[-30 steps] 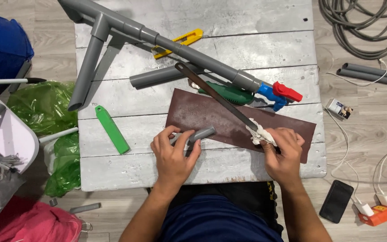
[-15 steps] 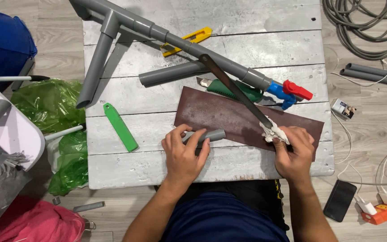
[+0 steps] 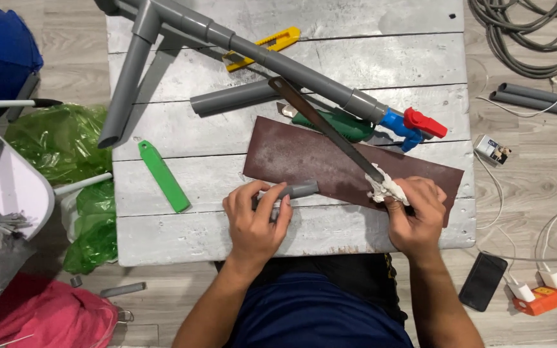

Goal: Cleaning and scraping a small PVC pipe segment using a cloth and a hacksaw blade to prepare it for plumbing work.

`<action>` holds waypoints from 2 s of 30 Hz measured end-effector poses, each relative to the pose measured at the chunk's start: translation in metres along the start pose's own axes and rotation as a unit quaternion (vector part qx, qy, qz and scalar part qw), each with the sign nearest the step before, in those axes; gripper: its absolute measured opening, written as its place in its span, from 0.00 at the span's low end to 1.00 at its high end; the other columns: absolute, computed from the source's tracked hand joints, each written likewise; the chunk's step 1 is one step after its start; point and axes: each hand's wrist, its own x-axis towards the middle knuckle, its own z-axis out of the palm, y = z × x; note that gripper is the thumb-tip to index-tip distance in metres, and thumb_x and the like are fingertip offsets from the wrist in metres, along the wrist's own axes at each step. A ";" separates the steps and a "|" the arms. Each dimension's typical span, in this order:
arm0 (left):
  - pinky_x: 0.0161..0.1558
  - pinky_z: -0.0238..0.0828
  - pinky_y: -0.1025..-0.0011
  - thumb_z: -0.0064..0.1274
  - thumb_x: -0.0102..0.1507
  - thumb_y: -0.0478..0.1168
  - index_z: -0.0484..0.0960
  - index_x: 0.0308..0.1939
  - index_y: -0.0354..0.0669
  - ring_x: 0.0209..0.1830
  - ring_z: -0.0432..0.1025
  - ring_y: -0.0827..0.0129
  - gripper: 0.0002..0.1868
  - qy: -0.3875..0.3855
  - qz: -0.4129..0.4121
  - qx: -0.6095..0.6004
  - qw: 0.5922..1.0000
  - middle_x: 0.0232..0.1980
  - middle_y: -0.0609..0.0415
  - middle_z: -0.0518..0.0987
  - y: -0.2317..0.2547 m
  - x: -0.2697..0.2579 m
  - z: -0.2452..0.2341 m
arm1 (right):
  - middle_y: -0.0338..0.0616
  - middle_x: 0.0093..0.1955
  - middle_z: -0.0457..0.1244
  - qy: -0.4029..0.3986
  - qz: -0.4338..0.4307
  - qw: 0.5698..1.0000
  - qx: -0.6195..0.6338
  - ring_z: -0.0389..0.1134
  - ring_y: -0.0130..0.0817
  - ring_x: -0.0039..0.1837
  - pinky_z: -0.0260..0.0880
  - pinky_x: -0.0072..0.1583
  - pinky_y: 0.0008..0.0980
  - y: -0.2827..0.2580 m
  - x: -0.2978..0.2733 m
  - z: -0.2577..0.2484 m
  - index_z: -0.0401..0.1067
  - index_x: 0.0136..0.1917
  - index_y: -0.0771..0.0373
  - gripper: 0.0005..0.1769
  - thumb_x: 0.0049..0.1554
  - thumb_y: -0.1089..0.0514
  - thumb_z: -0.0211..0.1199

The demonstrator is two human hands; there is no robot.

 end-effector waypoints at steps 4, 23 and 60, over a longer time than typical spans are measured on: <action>0.45 0.67 0.61 0.62 0.62 0.36 0.88 0.49 0.43 0.41 0.72 0.58 0.11 0.053 0.060 -0.029 0.996 0.44 0.52 0.75 -0.001 -0.006 0.004 | 0.46 0.44 0.68 0.008 -0.001 1.000 -0.013 0.71 0.51 0.50 0.61 0.62 0.42 -0.010 0.005 -0.003 0.80 0.54 0.69 0.09 0.62 0.61 0.72; 0.54 0.79 0.67 0.66 0.67 0.48 0.89 0.51 0.43 0.51 0.76 0.77 0.15 -0.072 -0.187 -0.470 0.860 0.47 0.54 0.85 0.010 0.106 0.037 | 0.55 0.42 0.65 -0.078 -0.049 0.990 0.108 0.69 0.57 0.48 0.65 0.55 0.45 -0.060 0.123 0.051 0.78 0.59 0.70 0.11 0.65 0.63 0.69; 0.44 0.74 0.77 0.54 0.71 0.46 0.79 0.52 0.37 0.40 0.74 0.77 0.15 -0.147 -0.213 -0.549 0.795 0.42 0.54 0.81 -0.016 0.102 0.034 | 0.51 0.63 0.66 -0.215 -0.091 0.972 0.030 0.60 0.42 0.62 0.47 0.68 0.42 -0.037 0.106 0.055 0.74 0.69 0.70 0.32 0.53 0.59 0.74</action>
